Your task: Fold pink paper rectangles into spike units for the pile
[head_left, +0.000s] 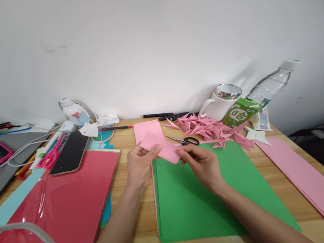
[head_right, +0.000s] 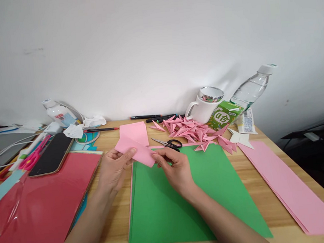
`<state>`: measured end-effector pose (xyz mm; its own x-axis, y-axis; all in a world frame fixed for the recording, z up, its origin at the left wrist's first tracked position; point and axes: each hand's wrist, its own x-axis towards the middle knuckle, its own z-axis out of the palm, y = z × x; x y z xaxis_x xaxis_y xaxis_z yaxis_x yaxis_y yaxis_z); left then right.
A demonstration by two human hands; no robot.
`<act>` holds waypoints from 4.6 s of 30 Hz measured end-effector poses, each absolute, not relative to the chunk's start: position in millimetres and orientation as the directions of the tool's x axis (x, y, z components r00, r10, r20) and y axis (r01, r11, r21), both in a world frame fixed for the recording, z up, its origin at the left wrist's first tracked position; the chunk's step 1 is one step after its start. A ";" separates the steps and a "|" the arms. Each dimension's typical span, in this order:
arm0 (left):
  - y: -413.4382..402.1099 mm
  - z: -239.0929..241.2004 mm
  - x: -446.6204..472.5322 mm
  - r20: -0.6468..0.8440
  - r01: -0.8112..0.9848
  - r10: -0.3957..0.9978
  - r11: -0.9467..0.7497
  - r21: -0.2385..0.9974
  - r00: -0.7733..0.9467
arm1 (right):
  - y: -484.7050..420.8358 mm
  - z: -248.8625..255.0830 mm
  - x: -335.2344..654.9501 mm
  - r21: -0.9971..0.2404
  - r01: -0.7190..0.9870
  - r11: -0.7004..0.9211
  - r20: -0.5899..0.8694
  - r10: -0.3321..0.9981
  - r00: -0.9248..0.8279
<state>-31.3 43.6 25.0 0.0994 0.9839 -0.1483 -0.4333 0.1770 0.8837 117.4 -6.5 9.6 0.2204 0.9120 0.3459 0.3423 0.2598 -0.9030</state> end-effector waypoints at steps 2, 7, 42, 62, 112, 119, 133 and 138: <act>43.6 25.3 -31.9 -0.129 -0.446 0.986 0.162 0.880 0.104 | -6.8 9.0 117.4 -0.893 0.361 0.268 0.360 0.907 0.220; 43.4 27.3 -34.2 -0.083 -0.448 0.992 0.115 0.886 0.091 | -7.3 6.6 117.7 -0.868 0.395 0.300 0.403 0.891 0.210; 49.9 20.9 -43.1 0.056 -0.349 0.996 -0.076 0.934 -0.067 | -7.7 1.1 116.5 -0.950 0.249 0.187 0.250 0.934 0.255; 59.3 19.2 -52.2 0.267 -0.001 0.956 -0.269 0.963 0.121 | 0.4 4.3 130.7 -0.905 0.348 0.245 0.343 0.903 0.258; -0.8 0.7 -62.2 0.097 0.331 0.326 -0.943 -0.034 0.940 | -46.3 -6.9 155.3 -0.006 0.702 0.712 0.250 0.681 -0.689; 4.1 -5.6 -66.1 0.137 0.342 0.343 -0.939 0.035 0.929 | -49.0 -4.5 149.0 0.027 0.741 0.670 0.216 0.720 -0.659; 0.7 -2.6 -67.6 0.211 0.493 0.498 -0.866 0.082 0.841 | -60.8 -7.9 160.5 0.051 0.806 0.589 0.246 0.775 -0.582; -4.1 -2.0 -69.9 0.243 0.522 0.516 -0.852 0.047 0.821 | -69.2 -9.5 176.5 0.079 0.830 0.552 0.249 0.796 -0.552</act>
